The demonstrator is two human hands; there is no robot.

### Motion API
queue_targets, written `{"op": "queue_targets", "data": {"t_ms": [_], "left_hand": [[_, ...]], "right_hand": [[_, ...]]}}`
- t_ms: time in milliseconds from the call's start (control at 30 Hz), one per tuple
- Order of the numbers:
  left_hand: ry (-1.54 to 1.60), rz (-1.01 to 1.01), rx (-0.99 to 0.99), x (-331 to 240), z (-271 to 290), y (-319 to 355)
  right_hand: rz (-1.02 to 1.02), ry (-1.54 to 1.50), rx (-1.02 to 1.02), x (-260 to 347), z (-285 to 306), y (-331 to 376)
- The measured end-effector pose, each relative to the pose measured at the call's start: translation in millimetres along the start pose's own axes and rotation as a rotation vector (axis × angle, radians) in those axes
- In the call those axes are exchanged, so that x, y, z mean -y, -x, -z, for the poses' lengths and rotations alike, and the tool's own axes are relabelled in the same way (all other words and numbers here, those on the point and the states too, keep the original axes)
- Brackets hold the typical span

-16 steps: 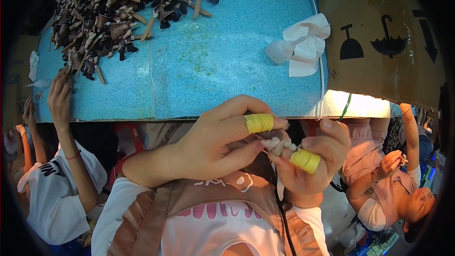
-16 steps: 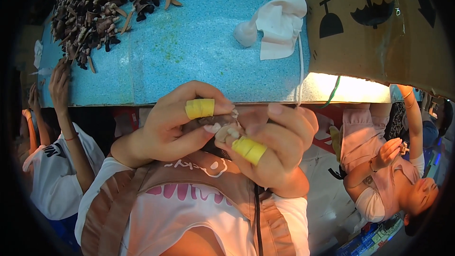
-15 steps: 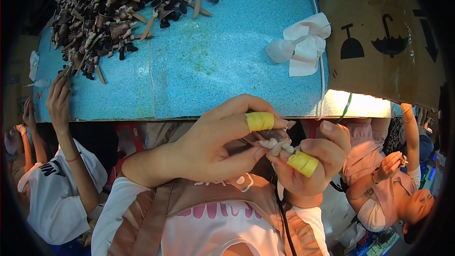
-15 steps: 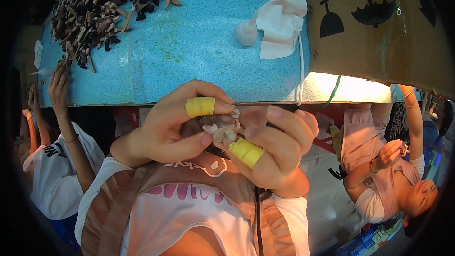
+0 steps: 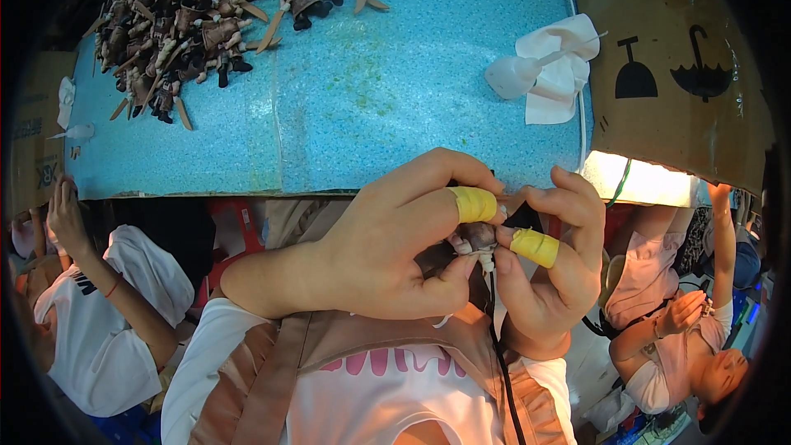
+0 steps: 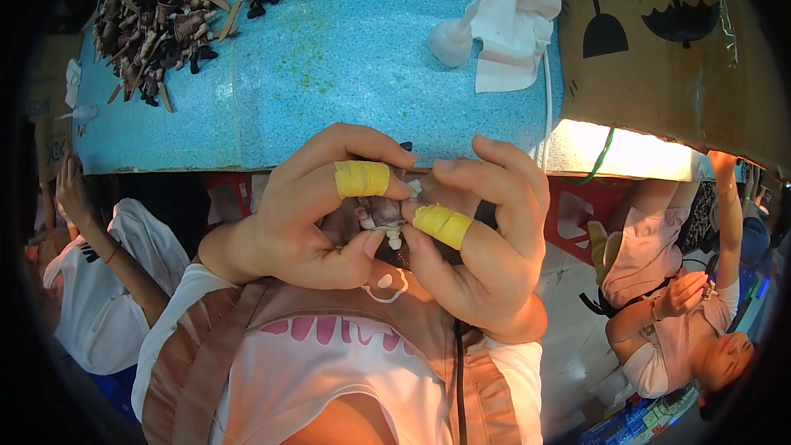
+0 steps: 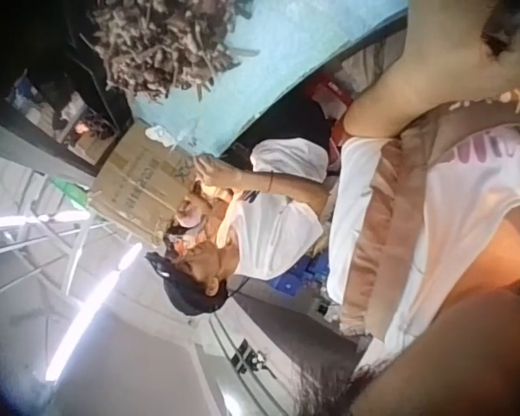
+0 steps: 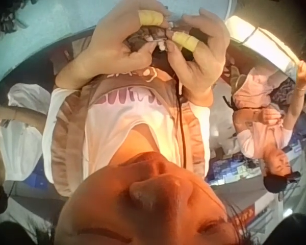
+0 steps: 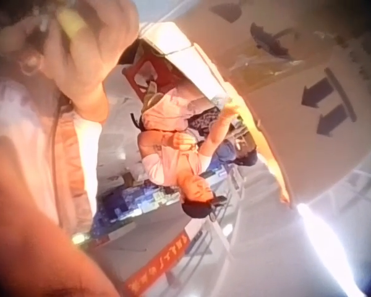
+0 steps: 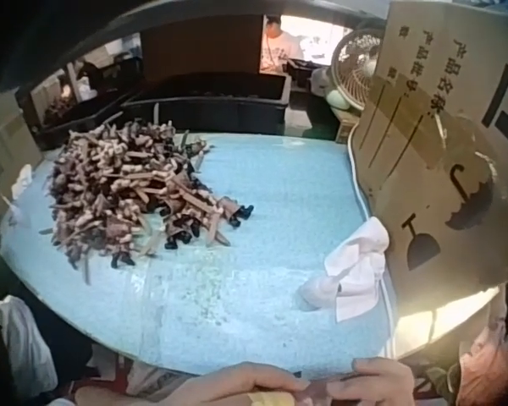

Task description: The person assembles plastic toy figure components by applying adhesive from a glue bottle with a glue applicator, then wiping excess glue with wipes while wearing finger cots.

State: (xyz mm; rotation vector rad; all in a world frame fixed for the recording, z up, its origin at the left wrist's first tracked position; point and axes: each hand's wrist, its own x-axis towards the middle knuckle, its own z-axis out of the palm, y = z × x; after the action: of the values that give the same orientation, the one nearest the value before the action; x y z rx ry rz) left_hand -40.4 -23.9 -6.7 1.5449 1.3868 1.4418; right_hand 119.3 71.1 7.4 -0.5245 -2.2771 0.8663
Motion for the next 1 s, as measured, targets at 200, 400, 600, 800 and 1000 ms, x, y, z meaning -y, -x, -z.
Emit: {"op": "queue_targets", "data": {"t_ms": [200, 400, 600, 800, 1000], "left_hand": [[-0.119, -0.059, -0.016, 4, -4, 1], [-0.162, -0.067, -0.011, 7, -6, 2], [0.010, 0.088, 0.031, 0, 6, 0], [0.190, 0.132, 0.051, 0, 3, 1], [0.647, 0.766, 0.210, -18, 7, 0]], "right_hand": [[0.010, 0.042, 0.027, -5, -2, 4], [0.010, 0.129, 0.015, -1, -4, 3], [-0.051, -0.153, -0.033, -6, -5, 5], [0.049, -0.127, -0.181, -5, -17, 17], [-0.023, -0.041, -0.151, -9, -9, 19]]}}
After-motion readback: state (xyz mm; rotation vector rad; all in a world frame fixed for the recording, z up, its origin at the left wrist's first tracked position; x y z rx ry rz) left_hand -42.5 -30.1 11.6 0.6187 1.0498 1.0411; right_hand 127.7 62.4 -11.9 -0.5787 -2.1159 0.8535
